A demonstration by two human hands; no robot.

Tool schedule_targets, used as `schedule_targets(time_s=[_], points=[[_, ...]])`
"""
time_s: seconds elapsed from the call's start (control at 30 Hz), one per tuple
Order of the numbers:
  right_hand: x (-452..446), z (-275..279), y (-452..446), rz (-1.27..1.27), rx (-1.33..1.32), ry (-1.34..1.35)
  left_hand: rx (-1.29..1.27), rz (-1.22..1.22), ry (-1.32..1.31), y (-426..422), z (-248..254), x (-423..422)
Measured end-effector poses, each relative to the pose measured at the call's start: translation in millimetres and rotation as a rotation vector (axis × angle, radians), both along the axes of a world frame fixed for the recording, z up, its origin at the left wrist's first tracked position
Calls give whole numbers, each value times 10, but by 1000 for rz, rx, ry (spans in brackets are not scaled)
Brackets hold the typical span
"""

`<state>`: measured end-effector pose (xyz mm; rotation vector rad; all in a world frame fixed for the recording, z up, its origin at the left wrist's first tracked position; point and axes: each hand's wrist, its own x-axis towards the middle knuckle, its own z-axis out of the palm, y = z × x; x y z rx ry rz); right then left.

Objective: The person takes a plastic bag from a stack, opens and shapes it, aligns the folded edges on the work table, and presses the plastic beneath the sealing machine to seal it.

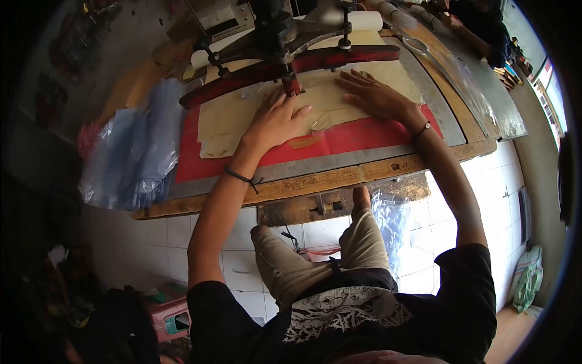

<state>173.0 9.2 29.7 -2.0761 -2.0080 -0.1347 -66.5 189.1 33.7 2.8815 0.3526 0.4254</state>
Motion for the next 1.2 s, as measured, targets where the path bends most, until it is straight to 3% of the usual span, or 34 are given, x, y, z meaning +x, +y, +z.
schedule_targets(time_s=[0.13,0.33,0.53,0.63,0.83,1.2], points=[[-57,57,-5,-22,28,1,147,47,-72,171,-196,-22],[-48,-53,-57,-67,203,-110,6,52,-35,231,-196,-14],[-32,-91,-67,-191,373,-44,44,332,-35,228,-145,-233],[-17,-21,-48,-196,259,9,69,307,-47,257,-144,-293],[-4,-62,-42,-193,358,29,259,359,134,212,-62,-201],[92,-24,-10,-177,374,150,265,355,-18,348,-257,-124]])
